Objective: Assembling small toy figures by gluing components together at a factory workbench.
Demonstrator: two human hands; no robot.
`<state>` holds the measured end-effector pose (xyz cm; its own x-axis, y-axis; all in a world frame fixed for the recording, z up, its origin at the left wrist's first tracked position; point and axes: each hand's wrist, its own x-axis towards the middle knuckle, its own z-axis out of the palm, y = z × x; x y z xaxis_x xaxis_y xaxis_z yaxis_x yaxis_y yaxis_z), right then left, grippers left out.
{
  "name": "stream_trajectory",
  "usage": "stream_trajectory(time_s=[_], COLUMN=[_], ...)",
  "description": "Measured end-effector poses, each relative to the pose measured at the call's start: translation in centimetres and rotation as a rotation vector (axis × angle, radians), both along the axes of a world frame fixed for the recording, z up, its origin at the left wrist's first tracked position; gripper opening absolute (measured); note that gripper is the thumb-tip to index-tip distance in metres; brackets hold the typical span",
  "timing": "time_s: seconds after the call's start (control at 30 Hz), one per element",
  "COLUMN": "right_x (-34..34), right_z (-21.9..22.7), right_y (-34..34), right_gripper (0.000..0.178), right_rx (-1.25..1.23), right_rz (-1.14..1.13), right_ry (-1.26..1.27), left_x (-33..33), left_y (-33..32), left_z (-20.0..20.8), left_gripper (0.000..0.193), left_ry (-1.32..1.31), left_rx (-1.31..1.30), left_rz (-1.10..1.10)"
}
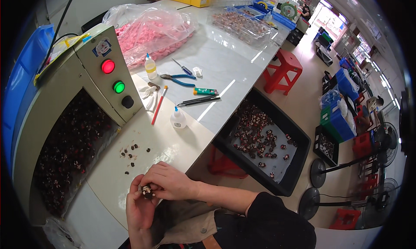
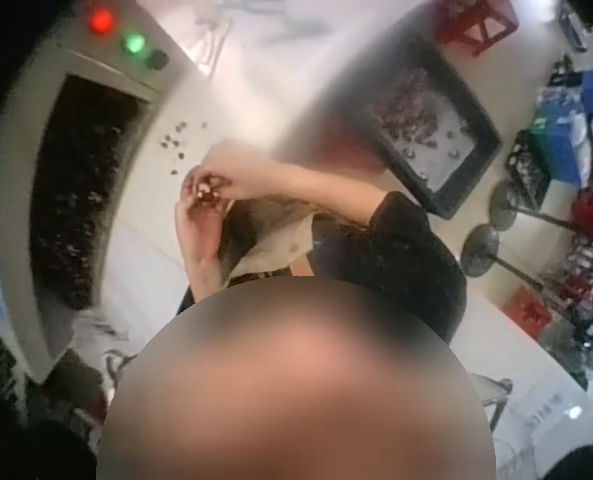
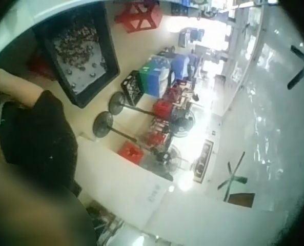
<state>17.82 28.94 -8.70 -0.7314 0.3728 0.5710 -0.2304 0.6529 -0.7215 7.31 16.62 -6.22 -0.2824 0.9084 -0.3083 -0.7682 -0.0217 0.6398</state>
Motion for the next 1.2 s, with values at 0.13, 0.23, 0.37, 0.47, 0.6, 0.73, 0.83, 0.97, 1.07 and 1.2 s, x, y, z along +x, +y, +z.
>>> stream_trajectory(time_s=[0.13,0.23,0.37,0.47,0.6,0.73,0.83,0.97,1.07,1.2], right_x=[0.17,0.11,0.11,0.04,0.08,0.08,-0.06,-0.04,-0.02,-0.16], right_z=[0.01,-0.01,0.09,0.13,0.40,0.32,0.17,0.14,0.11,0.11], right_y=[-0.25,-0.07,-0.14,-0.24,-0.27,-0.28,-0.35,-0.34,-0.37,-0.37], right_gripper=[0.034,0.034,0.034,0.034,0.034,0.034,0.034,0.033,0.033,0.030], right_rx=[-0.002,0.006,0.023,0.037,0.047,0.050,0.054,0.055,0.056,0.056], right_rz=[0.000,0.004,-0.006,-0.023,-0.022,-0.022,-0.020,-0.020,-0.016,-0.021], right_ry=[0.001,0.007,0.014,0.029,0.024,0.018,0.021,0.022,0.015,0.045], left_x=[0.08,0.33,0.37,0.40,0.47,0.53,0.43,0.61,0.67,0.67], left_y=[-0.28,-0.09,-0.20,-0.23,-0.32,-0.37,-0.49,-0.38,-0.49,-0.52], left_z=[-0.26,-0.24,-0.27,-0.17,-0.08,-0.19,-0.47,-0.23,-0.21,-0.28], left_gripper=[0.043,0.044,0.043,0.043,0.044,0.044,0.045,0.046,0.046,0.046], left_ry=[0.013,0.008,0.013,0.017,0.016,0.022,0.022,0.032,0.038,0.043], left_rx=[0.032,0.025,0.028,0.035,0.034,0.026,0.045,0.023,0.025,0.025], left_rz=[-0.003,0.013,0.022,0.028,0.039,0.039,0.044,0.063,0.062,0.063])
